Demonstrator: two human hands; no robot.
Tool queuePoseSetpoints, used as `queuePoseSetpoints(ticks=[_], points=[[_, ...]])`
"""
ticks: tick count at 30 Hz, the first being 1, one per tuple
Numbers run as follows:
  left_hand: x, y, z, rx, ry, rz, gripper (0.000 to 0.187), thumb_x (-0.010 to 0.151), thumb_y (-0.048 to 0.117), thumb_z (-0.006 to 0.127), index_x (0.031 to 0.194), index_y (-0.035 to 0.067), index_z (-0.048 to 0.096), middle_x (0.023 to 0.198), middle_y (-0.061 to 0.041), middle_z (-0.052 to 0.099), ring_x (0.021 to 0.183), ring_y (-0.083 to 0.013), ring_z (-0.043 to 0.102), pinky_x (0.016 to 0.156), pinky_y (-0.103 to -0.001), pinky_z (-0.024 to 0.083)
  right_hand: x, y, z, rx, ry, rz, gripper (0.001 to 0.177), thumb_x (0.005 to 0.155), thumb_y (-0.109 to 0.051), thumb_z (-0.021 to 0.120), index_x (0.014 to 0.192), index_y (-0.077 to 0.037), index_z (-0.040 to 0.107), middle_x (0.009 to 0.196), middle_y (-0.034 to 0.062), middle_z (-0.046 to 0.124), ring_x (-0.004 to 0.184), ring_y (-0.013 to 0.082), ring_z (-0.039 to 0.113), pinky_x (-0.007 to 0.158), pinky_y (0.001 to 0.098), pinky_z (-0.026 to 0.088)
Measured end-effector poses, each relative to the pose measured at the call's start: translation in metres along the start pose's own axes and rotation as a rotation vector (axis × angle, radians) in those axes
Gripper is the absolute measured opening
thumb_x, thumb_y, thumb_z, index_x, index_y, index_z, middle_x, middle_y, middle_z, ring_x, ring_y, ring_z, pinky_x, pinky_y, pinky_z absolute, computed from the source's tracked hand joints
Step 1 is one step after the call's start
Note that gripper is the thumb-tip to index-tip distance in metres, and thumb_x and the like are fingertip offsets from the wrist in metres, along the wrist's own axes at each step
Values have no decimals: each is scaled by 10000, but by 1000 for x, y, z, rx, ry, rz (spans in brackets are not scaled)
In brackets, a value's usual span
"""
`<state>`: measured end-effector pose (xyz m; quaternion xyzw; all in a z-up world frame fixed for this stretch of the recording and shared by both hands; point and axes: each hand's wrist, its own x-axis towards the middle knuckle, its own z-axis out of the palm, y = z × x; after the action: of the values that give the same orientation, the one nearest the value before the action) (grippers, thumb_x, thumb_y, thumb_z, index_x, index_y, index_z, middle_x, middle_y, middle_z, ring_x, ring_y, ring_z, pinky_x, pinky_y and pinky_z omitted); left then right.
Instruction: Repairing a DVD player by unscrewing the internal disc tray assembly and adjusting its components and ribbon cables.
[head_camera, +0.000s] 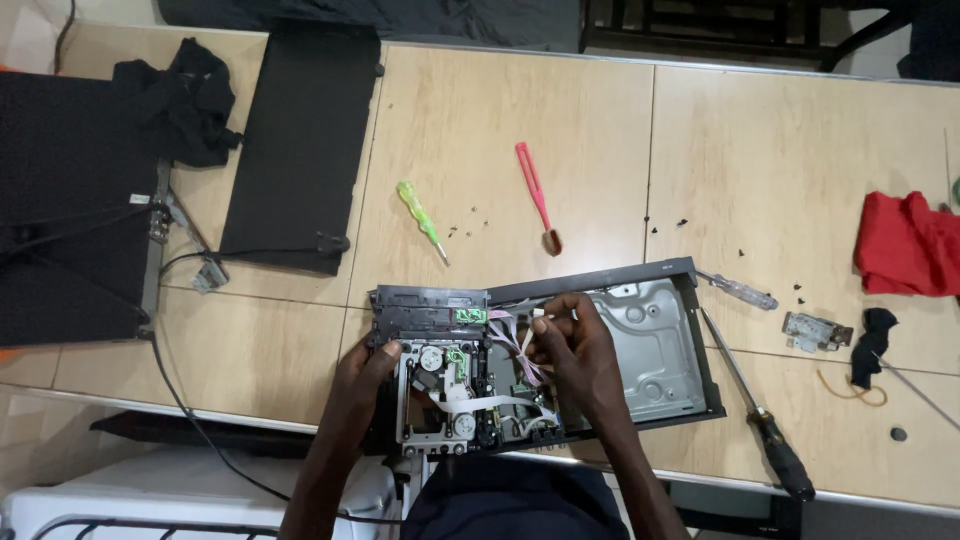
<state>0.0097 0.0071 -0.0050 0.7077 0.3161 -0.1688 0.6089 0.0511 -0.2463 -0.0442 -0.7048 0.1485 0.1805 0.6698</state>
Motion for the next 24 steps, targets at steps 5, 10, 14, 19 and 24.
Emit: queuePoseSetpoints(ticks=[5, 10, 14, 19, 24], points=[[0, -3, -1, 1, 4, 17, 488, 880, 379, 556, 1227, 85, 733, 1105, -54, 744, 1043, -192, 651, 939, -352, 474, -7, 1, 6, 95, 24, -61, 166, 982, -157, 639, 981, -86, 489, 805, 155, 749, 662, 205, 659, 613, 337, 560], [-1, -4, 0, -14, 45, -26, 460, 885, 359, 581, 1217, 90, 753, 1083, -39, 747, 1025, -186, 651, 925, -341, 469, -11, 6, 8, 70, -21, -68, 246, 918, -223, 722, 1051, -96, 557, 812, 56, 679, 652, 146, 610, 519, 291, 506], [-5, -2, 3, -24, 58, -33, 439, 883, 373, 590, 1181, 100, 763, 1034, -32, 740, 995, -175, 648, 911, -335, 465, -13, 7, 11, -73, 93, -70, 241, 873, -146, 795, 1042, -98, 630, 822, 33, 645, 765, 141, 626, 685, 277, 521], [-2, -12, 1, -43, 74, 19, 416, 907, 342, 593, 1191, 96, 770, 1046, -9, 753, 1003, -142, 652, 924, -302, 476, -19, 1, 13, -77, 135, -65, 263, 854, -255, 772, 1045, -96, 688, 849, 55, 792, 810, 152, 729, 771, 334, 589], [-1, -13, 0, -34, 70, 24, 383, 918, 342, 588, 1153, 92, 760, 978, -27, 711, 942, -167, 615, 872, -325, 470, -24, -5, 15, 46, 110, -54, 245, 905, -214, 693, 1083, -51, 650, 990, 154, 854, 945, 199, 810, 685, 322, 632]])
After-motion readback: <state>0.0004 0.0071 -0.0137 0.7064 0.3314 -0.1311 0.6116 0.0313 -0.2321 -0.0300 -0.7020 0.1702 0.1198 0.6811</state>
